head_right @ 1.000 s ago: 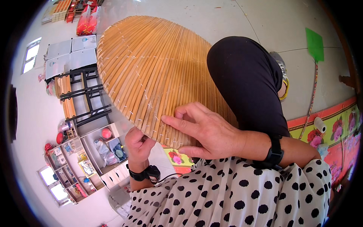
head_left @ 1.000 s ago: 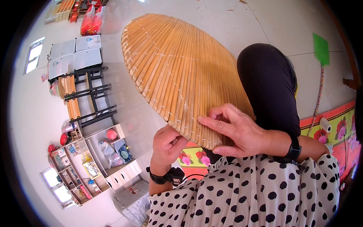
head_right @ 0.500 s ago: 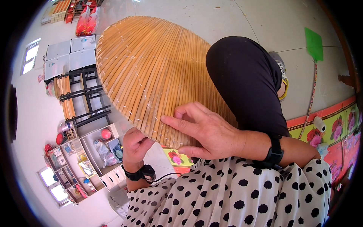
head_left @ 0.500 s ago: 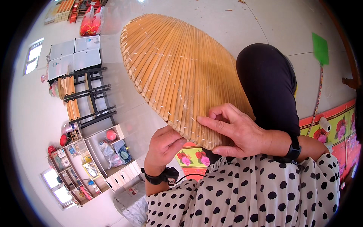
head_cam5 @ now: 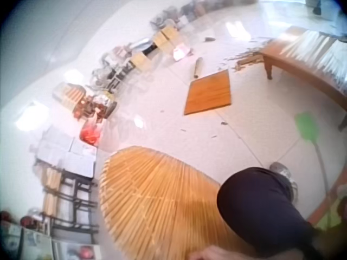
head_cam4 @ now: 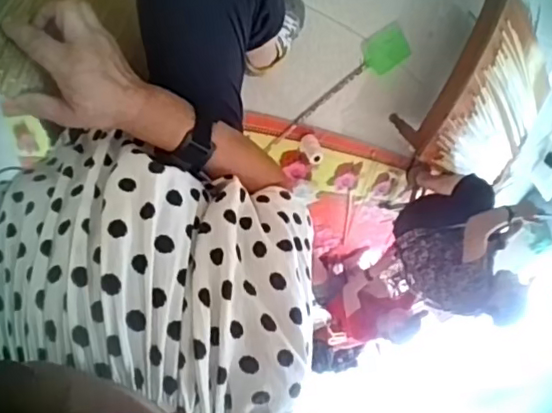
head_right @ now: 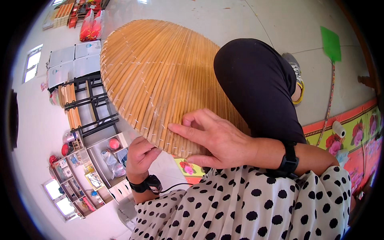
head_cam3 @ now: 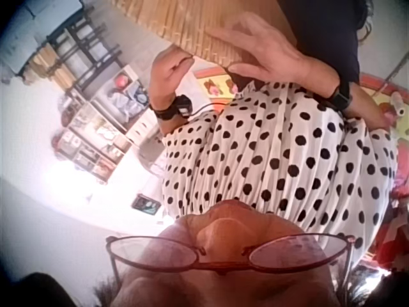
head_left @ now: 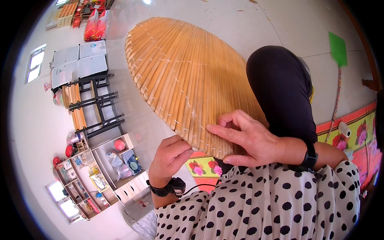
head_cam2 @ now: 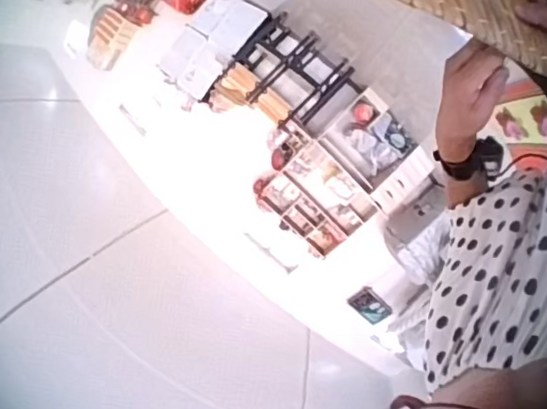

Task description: The person sews together a circular bamboo tray using a needle and white thread. They repeatedly pass the needle through the gaps in the bamboo strips, pull the thread taut, and eventually use shears to cut the thread.

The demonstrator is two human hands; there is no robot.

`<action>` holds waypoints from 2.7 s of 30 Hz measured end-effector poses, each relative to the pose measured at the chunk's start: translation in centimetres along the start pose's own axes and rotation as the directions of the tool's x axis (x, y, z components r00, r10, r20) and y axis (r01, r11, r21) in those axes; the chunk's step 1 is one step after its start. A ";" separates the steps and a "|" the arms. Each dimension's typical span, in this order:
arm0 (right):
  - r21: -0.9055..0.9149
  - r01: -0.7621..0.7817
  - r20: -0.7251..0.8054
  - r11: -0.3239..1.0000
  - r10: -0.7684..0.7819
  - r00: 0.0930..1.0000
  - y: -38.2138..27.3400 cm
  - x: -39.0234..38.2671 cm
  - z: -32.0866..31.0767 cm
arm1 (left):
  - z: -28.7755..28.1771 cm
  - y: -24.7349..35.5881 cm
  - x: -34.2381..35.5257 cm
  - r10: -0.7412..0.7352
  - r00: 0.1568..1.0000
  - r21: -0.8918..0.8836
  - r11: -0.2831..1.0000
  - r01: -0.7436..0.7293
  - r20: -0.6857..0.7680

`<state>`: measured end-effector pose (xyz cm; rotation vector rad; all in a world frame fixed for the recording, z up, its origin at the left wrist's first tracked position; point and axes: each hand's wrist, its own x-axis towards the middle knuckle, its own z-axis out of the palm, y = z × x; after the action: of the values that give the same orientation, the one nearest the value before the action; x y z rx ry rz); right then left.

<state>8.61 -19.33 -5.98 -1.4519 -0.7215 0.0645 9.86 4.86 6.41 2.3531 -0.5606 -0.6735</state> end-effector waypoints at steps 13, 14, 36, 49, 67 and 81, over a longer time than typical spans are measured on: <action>0.014 0.009 -0.015 1.000 -0.008 1.000 0.1 -0.2 0.0 | 1.9 0.7 0.3 -0.043 0.948 -0.053 0.998 0.027 -0.316; 0.017 0.008 -0.016 1.000 -0.008 1.000 0.1 -0.2 0.1 | 2.1 0.7 0.3 -0.029 0.943 -0.039 0.999 0.018 -0.332; 0.000 -0.014 0.012 1.000 0.014 1.000 -0.2 -0.1 -0.5 | 3.7 -0.1 -1.2 -0.220 0.904 -0.186 0.969 0.160 -0.366; -0.088 -0.058 0.050 0.994 0.062 0.997 -1.2 -0.4 -0.5 | 4.7 1.4 0.8 -0.035 0.889 -0.166 0.985 -0.046 -0.457; -0.190 -0.166 -0.010 0.968 0.167 0.986 -2.4 -1.6 -1.0 | 9.5 -2.3 -2.3 0.098 0.431 -0.163 0.832 -0.530 -0.897; -0.143 -0.117 0.010 0.983 0.119 0.993 -1.7 -2.5 -0.9 | 8.8 -1.0 3.8 -0.094 0.928 -0.625 0.763 -0.164 -0.359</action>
<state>6.44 -21.53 -5.35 -1.6323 -0.6649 0.1198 7.90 -0.39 -1.41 1.7295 -0.1517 -0.3058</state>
